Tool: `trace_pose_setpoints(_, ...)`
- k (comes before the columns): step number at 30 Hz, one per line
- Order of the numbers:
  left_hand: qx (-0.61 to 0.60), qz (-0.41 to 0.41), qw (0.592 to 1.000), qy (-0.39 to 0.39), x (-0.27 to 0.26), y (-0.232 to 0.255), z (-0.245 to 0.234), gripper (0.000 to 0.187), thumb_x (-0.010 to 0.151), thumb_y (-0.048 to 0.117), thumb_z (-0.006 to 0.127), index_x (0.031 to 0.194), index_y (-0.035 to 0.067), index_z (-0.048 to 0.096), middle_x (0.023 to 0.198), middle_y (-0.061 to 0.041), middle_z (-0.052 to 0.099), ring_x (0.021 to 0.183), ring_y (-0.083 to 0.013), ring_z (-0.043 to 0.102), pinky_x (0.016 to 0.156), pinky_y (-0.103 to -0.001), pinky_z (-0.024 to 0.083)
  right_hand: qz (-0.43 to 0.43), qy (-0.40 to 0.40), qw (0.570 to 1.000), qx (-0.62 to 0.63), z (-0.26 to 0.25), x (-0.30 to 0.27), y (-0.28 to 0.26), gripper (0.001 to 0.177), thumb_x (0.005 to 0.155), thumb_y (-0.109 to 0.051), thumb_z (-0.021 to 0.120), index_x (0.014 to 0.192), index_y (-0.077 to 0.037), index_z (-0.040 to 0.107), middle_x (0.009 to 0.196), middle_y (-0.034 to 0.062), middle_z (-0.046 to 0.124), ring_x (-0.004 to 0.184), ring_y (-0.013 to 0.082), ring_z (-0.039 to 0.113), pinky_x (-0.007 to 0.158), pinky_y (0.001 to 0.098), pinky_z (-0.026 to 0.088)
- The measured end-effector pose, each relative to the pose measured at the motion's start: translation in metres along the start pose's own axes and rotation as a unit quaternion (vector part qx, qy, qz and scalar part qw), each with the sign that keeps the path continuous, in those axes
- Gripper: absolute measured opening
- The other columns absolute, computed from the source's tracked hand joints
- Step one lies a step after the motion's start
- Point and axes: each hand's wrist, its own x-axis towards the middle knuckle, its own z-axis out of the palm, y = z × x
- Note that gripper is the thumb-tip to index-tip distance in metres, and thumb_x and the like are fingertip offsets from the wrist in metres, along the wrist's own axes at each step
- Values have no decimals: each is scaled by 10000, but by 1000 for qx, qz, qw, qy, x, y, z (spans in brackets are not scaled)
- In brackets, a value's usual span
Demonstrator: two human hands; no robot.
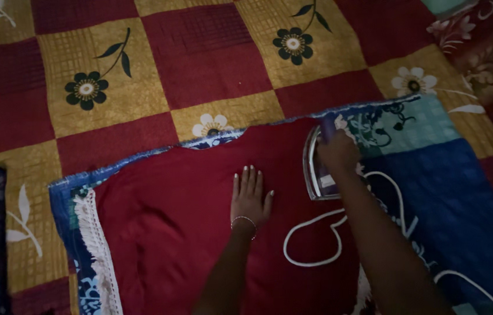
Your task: The person irons a red garment with white lace trim laid on a patterned bedsheet. They use a purple electric iron, moving it back and forth across the fabric while holding the edges with the other hand. A dark blue t-shirt is visible nearby.
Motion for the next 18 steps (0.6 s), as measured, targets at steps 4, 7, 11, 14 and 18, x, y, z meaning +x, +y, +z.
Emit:
trace_pose_setpoints(4, 20, 32, 997, -70, -3, 4, -15, 743, 1026, 568, 181, 1612, 111, 167, 1705, -147, 95, 1574, -279, 14, 1256, -503, -18, -21, 0, 1000, -17, 5, 0, 13, 552, 928, -462, 714, 1224, -1, 642, 1182, 256, 702, 1081, 423, 695, 918, 523, 549)
trace_pose_setpoints(7, 34, 43, 995, -79, -3, 4, -16, 758, 1023, 571, 169, 1622, 108, 125, 1702, -137, 56, 1570, -274, 1, 1250, -506, -20, -68, -12, 998, -4, 6, -31, 39, 563, 908, -456, 736, 1212, 10, 648, 1148, 276, 707, 1070, 442, 688, 899, 532, 546)
trace_pose_setpoints(11, 61, 41, 994, -87, -2, 9, -6, 750, 1040, 549, 133, 1626, 83, 95, 1706, -130, 30, 1575, -278, -4, 1256, -504, -3, -36, -31, 999, -14, 1, -69, 66, 522, 897, -445, 731, 1179, -9, 678, 1110, 269, 720, 1019, 437, 706, 864, 542, 561)
trace_pose_setpoints(14, 40, 46, 995, -77, -16, 18, 2, 761, 1039, 546, 128, 1621, 56, 91, 1704, -130, 34, 1568, -273, 2, 1252, -497, 7, -36, -27, 999, 8, 1, -78, 75, 513, 897, -412, 741, 1161, 22, 674, 1081, 268, 730, 969, 420, 728, 833, 530, 575)
trace_pose_setpoints(18, 52, 46, 991, -116, -34, 29, 3, 740, 1057, 533, 132, 1620, 54, 99, 1714, -122, 47, 1583, -264, 6, 1263, -511, 26, -44, 1, 998, 41, 1, -47, 52, 494, 926, -412, 743, 1137, 32, 690, 1106, 257, 724, 1009, 417, 709, 844, 521, 565)
